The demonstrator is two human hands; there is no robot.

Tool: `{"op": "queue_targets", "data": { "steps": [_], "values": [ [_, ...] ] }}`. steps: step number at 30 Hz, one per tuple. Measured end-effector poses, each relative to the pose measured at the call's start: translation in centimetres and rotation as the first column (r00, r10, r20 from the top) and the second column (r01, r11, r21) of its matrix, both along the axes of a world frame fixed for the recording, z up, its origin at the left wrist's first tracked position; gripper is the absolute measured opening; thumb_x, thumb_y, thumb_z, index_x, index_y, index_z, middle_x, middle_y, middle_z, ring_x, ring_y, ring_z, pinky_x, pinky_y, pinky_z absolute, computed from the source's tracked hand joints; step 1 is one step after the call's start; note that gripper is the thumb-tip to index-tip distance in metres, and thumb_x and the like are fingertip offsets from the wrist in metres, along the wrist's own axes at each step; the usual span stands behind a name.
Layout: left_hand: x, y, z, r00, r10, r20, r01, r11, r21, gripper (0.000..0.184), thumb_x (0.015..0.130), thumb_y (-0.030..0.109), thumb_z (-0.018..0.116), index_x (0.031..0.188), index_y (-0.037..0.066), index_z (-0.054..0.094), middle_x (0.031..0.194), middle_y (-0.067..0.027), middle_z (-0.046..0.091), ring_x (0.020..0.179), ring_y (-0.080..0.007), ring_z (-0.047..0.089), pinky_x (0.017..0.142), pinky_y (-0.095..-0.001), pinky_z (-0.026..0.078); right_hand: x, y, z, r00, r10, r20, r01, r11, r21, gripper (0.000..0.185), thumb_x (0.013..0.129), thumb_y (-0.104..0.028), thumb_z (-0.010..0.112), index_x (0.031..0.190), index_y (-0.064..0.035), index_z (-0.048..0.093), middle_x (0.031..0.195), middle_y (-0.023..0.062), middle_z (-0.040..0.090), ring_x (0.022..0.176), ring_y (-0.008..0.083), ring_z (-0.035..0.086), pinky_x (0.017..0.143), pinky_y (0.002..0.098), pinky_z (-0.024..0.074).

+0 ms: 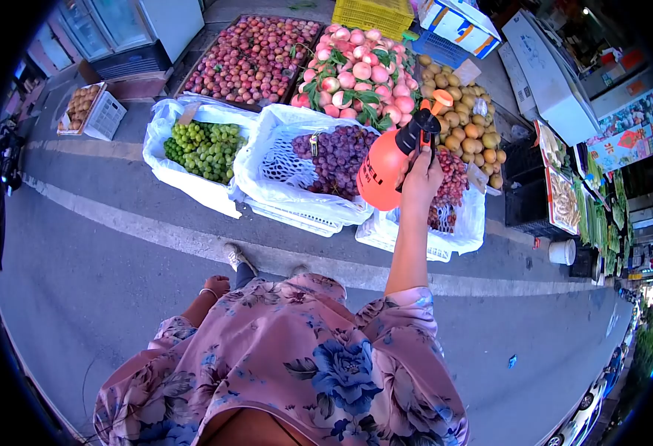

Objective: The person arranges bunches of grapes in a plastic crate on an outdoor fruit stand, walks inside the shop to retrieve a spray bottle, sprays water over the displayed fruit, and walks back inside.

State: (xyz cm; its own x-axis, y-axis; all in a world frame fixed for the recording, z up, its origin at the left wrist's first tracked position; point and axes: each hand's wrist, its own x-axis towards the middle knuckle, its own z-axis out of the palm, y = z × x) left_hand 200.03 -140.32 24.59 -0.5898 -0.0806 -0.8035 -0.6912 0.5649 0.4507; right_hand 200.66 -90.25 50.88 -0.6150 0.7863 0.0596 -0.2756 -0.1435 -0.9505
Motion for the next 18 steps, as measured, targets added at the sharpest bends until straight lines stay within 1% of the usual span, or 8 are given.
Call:
{"op": "queue_targets", "data": {
  "steps": [3, 5, 7, 12, 14, 15, 18],
  "values": [
    [0.4, -0.4, 0.0, 1.000, 0.001, -0.007, -0.001, 1.000, -0.022, 0.028, 0.068, 0.009, 0.050, 0.096, 0.005, 0.054, 0.075, -0.0068, 0.058, 0.060, -0.0173, 0.057, 0.048, -0.0308, 0.045, -1.0, -0.2, 0.6, 1.000, 0.023, 0.006, -0.023, 1.000, 0.013, 0.027, 0.088, -0.027, 0.035, 0.073, -0.0059, 0.043, 0.048, 0.0022, 0.040, 0.033, 0.0102, 0.035, 0.031, 0.0238, 0.0312],
    [0.7, -0.8, -0.3, 1.000, -0.003, -0.016, 0.002, 0.998, -0.061, 0.028, 0.068, 0.008, 0.050, 0.096, 0.005, 0.053, 0.074, -0.0065, 0.058, 0.059, -0.0168, 0.057, 0.047, -0.0305, 0.045, -1.9, -0.5, 0.7, 0.998, 0.055, -0.016, -0.054, 0.998, 0.009, 0.027, 0.087, -0.027, 0.035, 0.072, -0.0058, 0.043, 0.048, 0.0023, 0.041, 0.033, 0.0103, 0.035, 0.031, 0.0237, 0.0315],
    [1.0, -1.4, -0.3, 1.000, -0.004, -0.026, 0.002, 0.998, -0.068, 0.028, 0.068, 0.008, 0.050, 0.096, 0.005, 0.054, 0.074, -0.0064, 0.058, 0.059, -0.0168, 0.057, 0.046, -0.0305, 0.044, -2.7, -0.9, 1.2, 0.996, 0.085, -0.023, -0.084, 0.996, 0.029, 0.029, 0.088, -0.024, 0.036, 0.069, -0.0034, 0.043, 0.047, 0.0020, 0.041, 0.032, 0.0095, 0.037, 0.031, 0.0228, 0.0319],
    [2.0, -2.1, 0.0, 0.999, 0.033, -0.043, -0.035, 0.998, -0.058, 0.027, 0.068, 0.008, 0.050, 0.095, 0.006, 0.055, 0.072, -0.0065, 0.058, 0.058, -0.0171, 0.057, 0.045, -0.0306, 0.044, -4.0, -2.5, 1.6, 0.992, 0.128, -0.011, -0.128, 0.992, 0.013, 0.028, 0.087, -0.023, 0.036, 0.068, -0.0038, 0.044, 0.046, 0.0013, 0.041, 0.032, 0.0090, 0.038, 0.030, 0.0228, 0.0315],
    [2.4, -1.7, 1.0, 0.992, 0.116, -0.049, -0.117, 0.992, -0.037, 0.023, 0.066, 0.004, 0.054, 0.089, -0.001, 0.057, 0.069, -0.0089, 0.057, 0.056, -0.0167, 0.055, 0.049, -0.0285, 0.045, -4.4, -2.6, 0.9, 0.989, 0.147, -0.003, -0.147, 0.988, 0.045, 0.028, 0.087, -0.025, 0.036, 0.070, -0.0042, 0.043, 0.048, 0.0013, 0.041, 0.033, 0.0095, 0.037, 0.030, 0.0230, 0.0317],
    [2.5, -1.5, 1.4, 0.992, 0.117, -0.049, -0.119, 0.992, -0.037, 0.023, 0.066, 0.004, 0.054, 0.089, -0.001, 0.057, 0.069, -0.0089, 0.057, 0.056, -0.0167, 0.055, 0.049, -0.0285, 0.045, -4.5, -2.7, 0.8, 0.987, 0.159, 0.008, -0.159, 0.984, 0.077, 0.029, 0.087, -0.027, 0.036, 0.072, -0.0046, 0.043, 0.049, 0.0013, 0.042, 0.033, 0.0100, 0.036, 0.031, 0.0232, 0.0319],
    [2.7, -1.4, 2.0, 0.992, 0.102, -0.068, -0.107, 0.992, -0.062, 0.024, 0.066, 0.004, 0.053, 0.089, -0.001, 0.056, 0.070, -0.0092, 0.057, 0.057, -0.0170, 0.055, 0.049, -0.0286, 0.045, -4.4, -3.6, 0.7, 0.984, 0.178, 0.027, -0.178, 0.984, 0.024, 0.029, 0.087, -0.027, 0.036, 0.071, -0.0048, 0.043, 0.049, 0.0013, 0.041, 0.033, 0.0100, 0.036, 0.030, 0.0234, 0.0316]
  ]
}}
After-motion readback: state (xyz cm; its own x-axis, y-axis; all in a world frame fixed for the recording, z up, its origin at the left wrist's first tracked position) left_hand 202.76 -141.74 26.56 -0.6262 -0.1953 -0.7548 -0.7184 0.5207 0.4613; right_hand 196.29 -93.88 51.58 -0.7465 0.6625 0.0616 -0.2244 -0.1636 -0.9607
